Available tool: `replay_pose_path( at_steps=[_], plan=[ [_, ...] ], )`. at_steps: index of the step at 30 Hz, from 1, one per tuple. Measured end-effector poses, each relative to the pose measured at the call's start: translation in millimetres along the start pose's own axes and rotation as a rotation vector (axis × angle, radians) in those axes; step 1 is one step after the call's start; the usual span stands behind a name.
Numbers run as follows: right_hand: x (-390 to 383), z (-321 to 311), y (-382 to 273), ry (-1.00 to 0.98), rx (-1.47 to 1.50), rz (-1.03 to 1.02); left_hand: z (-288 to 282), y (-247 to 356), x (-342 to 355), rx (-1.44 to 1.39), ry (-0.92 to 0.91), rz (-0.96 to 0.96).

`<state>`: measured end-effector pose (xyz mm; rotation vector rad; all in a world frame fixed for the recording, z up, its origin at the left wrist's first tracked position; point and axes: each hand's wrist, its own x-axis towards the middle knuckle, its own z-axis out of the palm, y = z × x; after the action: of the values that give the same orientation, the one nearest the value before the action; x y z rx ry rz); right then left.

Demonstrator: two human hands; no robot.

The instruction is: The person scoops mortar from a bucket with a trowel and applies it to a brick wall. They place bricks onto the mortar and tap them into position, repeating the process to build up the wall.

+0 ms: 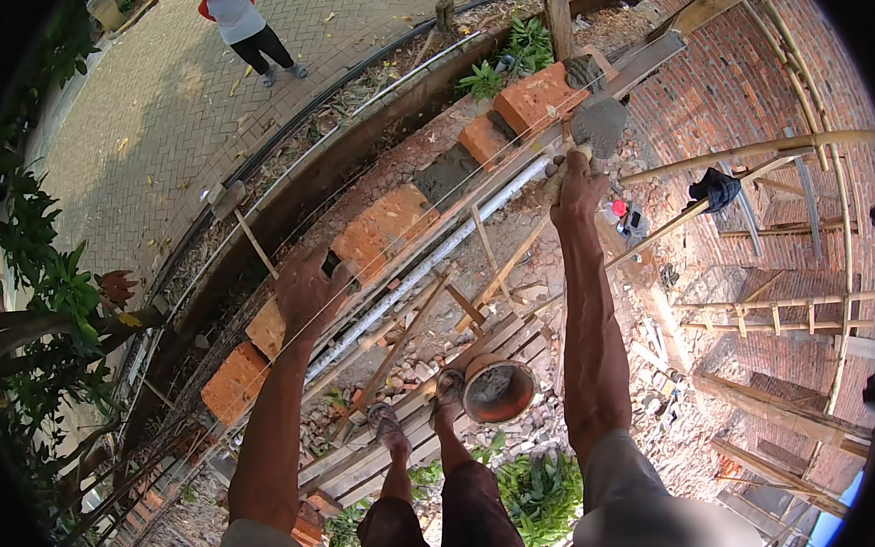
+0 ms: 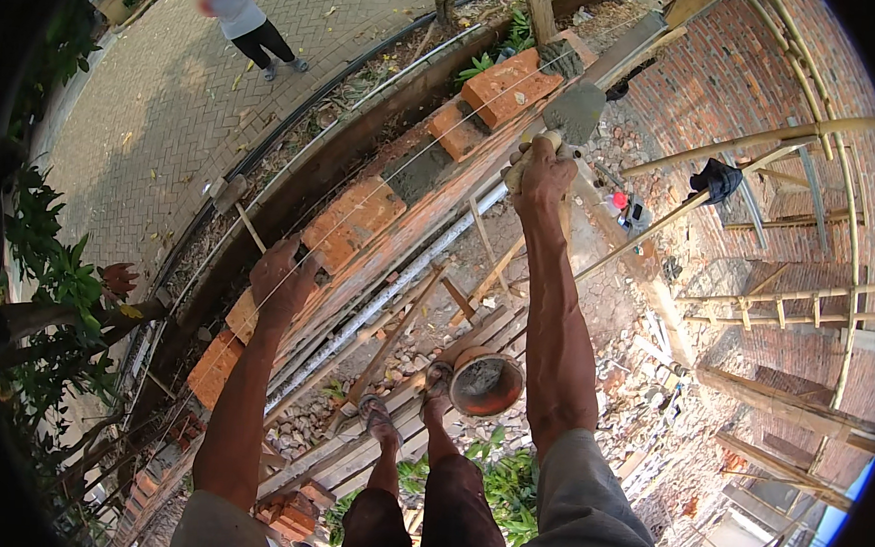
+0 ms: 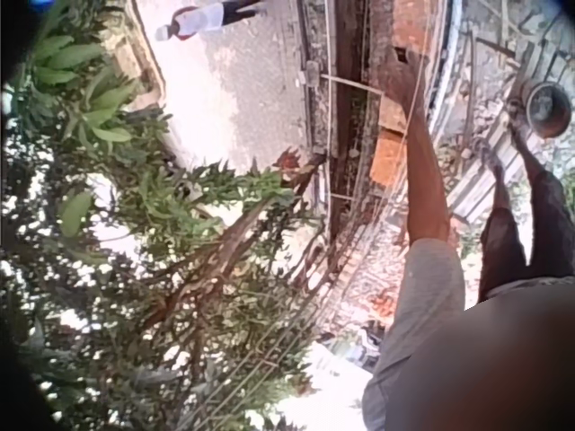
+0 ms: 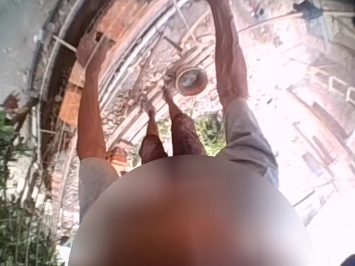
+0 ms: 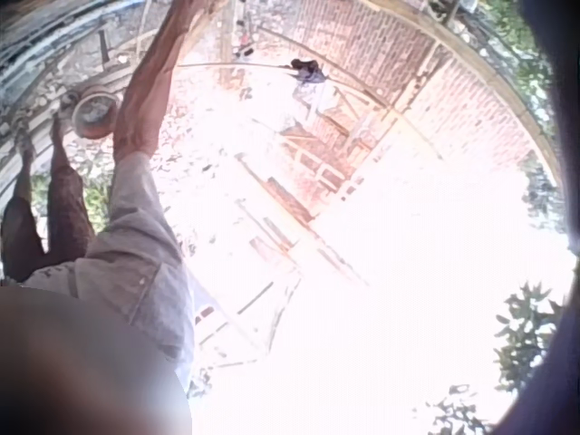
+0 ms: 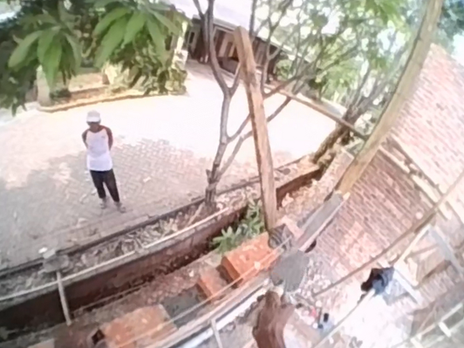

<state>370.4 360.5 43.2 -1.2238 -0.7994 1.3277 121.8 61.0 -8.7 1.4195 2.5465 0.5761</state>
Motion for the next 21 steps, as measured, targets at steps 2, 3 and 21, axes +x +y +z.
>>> replay_pose_path(
  at_steps=[2,3,21],
  plan=[
    [4,-7,-2,0.031,0.008,-0.020,1,-1,0,-0.031,-0.014,-0.015],
    [5,-9,-3,-0.021,0.007,0.021,2,-1,0,-0.036,-0.009,-0.015],
    [26,-20,-5,-0.059,-0.052,0.074,0,3,0,0.093,-0.129,-0.092]
  ],
)
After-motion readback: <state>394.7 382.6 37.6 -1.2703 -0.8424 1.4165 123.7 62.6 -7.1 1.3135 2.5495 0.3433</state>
